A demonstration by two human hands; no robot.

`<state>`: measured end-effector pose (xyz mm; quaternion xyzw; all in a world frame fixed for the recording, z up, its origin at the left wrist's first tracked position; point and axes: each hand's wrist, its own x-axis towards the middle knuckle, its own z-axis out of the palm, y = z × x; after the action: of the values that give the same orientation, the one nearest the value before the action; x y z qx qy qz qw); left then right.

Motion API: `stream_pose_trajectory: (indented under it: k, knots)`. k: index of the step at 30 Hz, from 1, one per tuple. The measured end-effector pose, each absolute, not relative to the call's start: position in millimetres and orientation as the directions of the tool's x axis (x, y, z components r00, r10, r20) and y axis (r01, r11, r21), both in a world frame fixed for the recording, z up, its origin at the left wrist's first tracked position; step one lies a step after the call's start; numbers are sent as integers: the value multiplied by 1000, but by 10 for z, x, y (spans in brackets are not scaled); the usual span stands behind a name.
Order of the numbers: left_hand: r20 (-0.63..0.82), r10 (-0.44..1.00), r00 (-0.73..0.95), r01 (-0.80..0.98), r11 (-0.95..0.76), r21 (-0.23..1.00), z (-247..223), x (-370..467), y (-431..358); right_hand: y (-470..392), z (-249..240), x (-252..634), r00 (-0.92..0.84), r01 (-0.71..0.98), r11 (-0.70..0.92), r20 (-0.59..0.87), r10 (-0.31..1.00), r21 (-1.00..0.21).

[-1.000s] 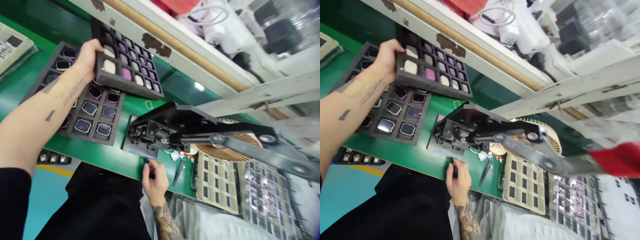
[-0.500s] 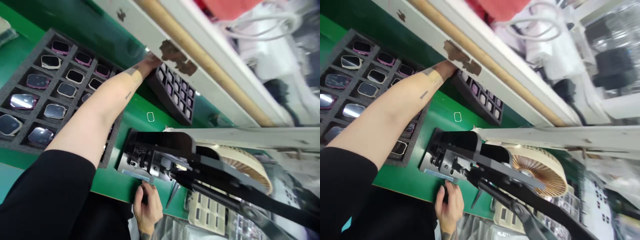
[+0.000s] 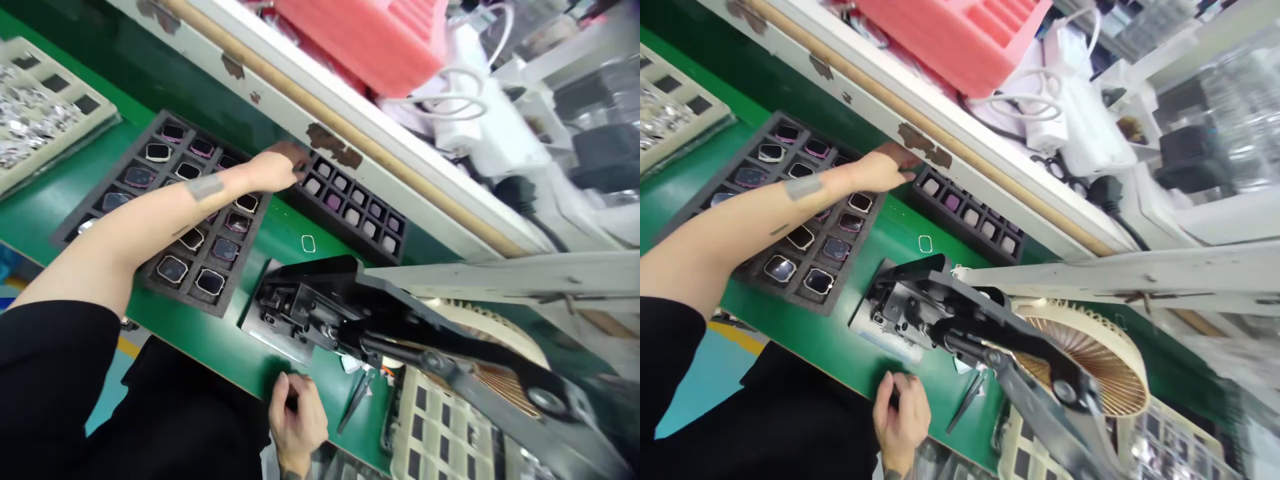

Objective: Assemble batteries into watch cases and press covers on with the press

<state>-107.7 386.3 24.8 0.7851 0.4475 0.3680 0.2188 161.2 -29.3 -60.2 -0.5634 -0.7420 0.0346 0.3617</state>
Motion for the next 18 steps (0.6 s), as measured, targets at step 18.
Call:
stream_pose_trajectory:
  k: [18]
  knots:
    - [422, 799, 428, 804, -550, 227, -283, -1878, 744, -204, -375, 2365, 305, 904, -51, 558, 772, -424]
